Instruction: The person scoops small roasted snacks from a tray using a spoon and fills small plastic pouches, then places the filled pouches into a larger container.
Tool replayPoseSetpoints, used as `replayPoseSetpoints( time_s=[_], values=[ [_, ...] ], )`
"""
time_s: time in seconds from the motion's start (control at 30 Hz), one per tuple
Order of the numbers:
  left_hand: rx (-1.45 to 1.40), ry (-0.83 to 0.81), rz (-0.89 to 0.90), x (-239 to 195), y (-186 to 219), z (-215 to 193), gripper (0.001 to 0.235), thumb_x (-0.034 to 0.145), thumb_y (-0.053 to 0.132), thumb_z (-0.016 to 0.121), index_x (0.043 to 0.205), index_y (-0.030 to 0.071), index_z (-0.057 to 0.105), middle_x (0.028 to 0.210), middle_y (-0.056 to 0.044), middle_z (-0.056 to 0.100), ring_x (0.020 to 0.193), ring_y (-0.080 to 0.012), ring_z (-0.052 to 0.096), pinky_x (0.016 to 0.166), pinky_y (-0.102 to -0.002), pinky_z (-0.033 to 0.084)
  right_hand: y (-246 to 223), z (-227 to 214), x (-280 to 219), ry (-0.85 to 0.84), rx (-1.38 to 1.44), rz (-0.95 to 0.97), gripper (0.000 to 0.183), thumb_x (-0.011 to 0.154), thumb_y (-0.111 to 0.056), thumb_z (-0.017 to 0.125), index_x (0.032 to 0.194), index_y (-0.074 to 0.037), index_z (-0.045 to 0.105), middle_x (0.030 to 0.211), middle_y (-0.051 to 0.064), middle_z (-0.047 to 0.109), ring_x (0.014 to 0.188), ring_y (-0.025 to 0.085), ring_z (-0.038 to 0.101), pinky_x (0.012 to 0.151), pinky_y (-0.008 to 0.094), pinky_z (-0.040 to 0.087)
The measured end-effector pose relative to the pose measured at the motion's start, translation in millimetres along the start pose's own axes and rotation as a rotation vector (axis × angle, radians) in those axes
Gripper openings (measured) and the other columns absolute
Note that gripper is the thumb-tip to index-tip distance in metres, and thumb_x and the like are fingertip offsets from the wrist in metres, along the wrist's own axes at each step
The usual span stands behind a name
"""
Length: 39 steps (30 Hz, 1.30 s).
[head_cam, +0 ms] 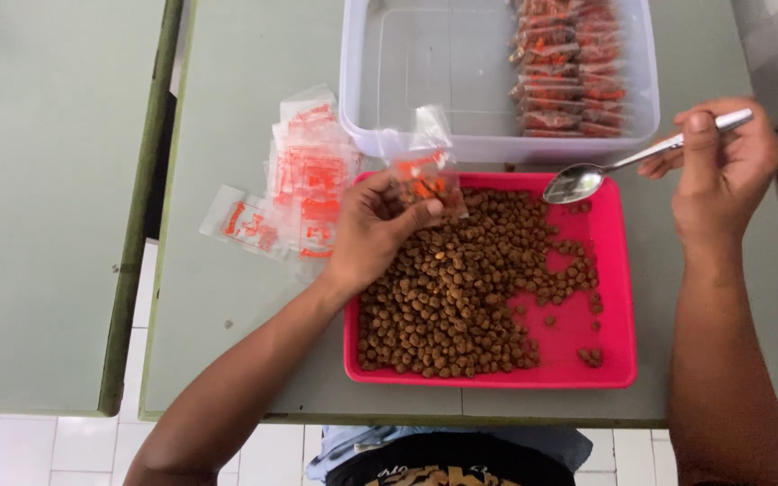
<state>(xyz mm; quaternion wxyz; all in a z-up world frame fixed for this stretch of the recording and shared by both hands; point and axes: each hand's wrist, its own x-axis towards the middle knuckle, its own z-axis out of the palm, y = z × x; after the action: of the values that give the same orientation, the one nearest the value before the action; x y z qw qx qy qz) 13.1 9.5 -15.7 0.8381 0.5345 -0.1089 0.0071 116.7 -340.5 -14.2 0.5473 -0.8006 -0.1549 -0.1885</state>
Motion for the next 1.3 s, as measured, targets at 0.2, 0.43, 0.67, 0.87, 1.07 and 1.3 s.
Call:
replayPoseSetpoints(
  time_s=[0.2, 0.43, 0.67, 0.87, 1.07, 1.3],
  values=[
    [0.023, 0.075, -0.003, 2, 8, 4, 0.029, 0.100, 0.014, 0.069, 0.125, 0.000, 0.066, 0.111, -0.014, 0.076, 0.103, -0.0272, 0.078, 0.084, -0.031, 0.065, -8, 0, -2, -0.077, -0.054, 0.006, 0.029, 0.132, -0.018, 0.053, 0.121, 0.008, 0.052, 0.084, 0.021, 0.057, 0.074, 0.030, 0.068, 0.063, 0.032, 0.051],
    [0.197, 0.167, 0.047, 0, 1, -2, 0.036, 0.099, 0.017, 0.070, 0.131, 0.002, 0.064, 0.112, -0.007, 0.077, 0.100, -0.0147, 0.074, 0.091, -0.027, 0.063, -21, -15, 11, -0.303, -0.284, 0.193, 0.015, 0.127, -0.007, 0.054, 0.123, 0.004, 0.062, 0.079, 0.017, 0.062, 0.066, 0.020, 0.062, 0.065, 0.030, 0.051],
    [0.226, 0.193, 0.100, 1, -1, 1, 0.017, 0.091, 0.010, 0.079, 0.106, 0.004, 0.074, 0.098, -0.006, 0.077, 0.087, -0.0123, 0.071, 0.083, -0.027, 0.063, -14, -20, 5, -0.174, -0.284, 0.003, 0.025, 0.132, -0.014, 0.056, 0.118, 0.006, 0.062, 0.079, 0.015, 0.061, 0.067, 0.019, 0.063, 0.063, 0.031, 0.048],
    [0.187, 0.169, 0.091, 0, 2, 2, 0.013, 0.097, 0.009, 0.072, 0.108, 0.001, 0.074, 0.103, -0.010, 0.077, 0.092, -0.0204, 0.076, 0.087, -0.033, 0.069, -33, 1, -5, -0.067, -0.374, -0.216, 0.029, 0.130, -0.011, 0.053, 0.115, 0.011, 0.065, 0.075, 0.016, 0.063, 0.066, 0.024, 0.068, 0.061, 0.033, 0.049],
    [0.087, 0.138, 0.102, 0, 3, 2, 0.018, 0.101, 0.011, 0.069, 0.116, 0.002, 0.066, 0.101, -0.011, 0.073, 0.087, -0.0236, 0.074, 0.082, -0.035, 0.068, -35, 18, -6, -0.115, -0.350, -0.238, 0.036, 0.127, -0.020, 0.050, 0.113, 0.010, 0.064, 0.077, 0.017, 0.067, 0.069, 0.026, 0.073, 0.058, 0.032, 0.049],
    [0.143, 0.197, 0.065, -1, -2, -3, 0.022, 0.103, 0.017, 0.066, 0.121, 0.004, 0.069, 0.109, -0.011, 0.076, 0.100, -0.0205, 0.075, 0.088, -0.035, 0.068, -12, 17, 1, -0.140, -0.104, 0.063, 0.033, 0.125, -0.026, 0.052, 0.116, 0.005, 0.060, 0.071, 0.016, 0.061, 0.060, 0.020, 0.064, 0.055, 0.030, 0.052]
  ],
)
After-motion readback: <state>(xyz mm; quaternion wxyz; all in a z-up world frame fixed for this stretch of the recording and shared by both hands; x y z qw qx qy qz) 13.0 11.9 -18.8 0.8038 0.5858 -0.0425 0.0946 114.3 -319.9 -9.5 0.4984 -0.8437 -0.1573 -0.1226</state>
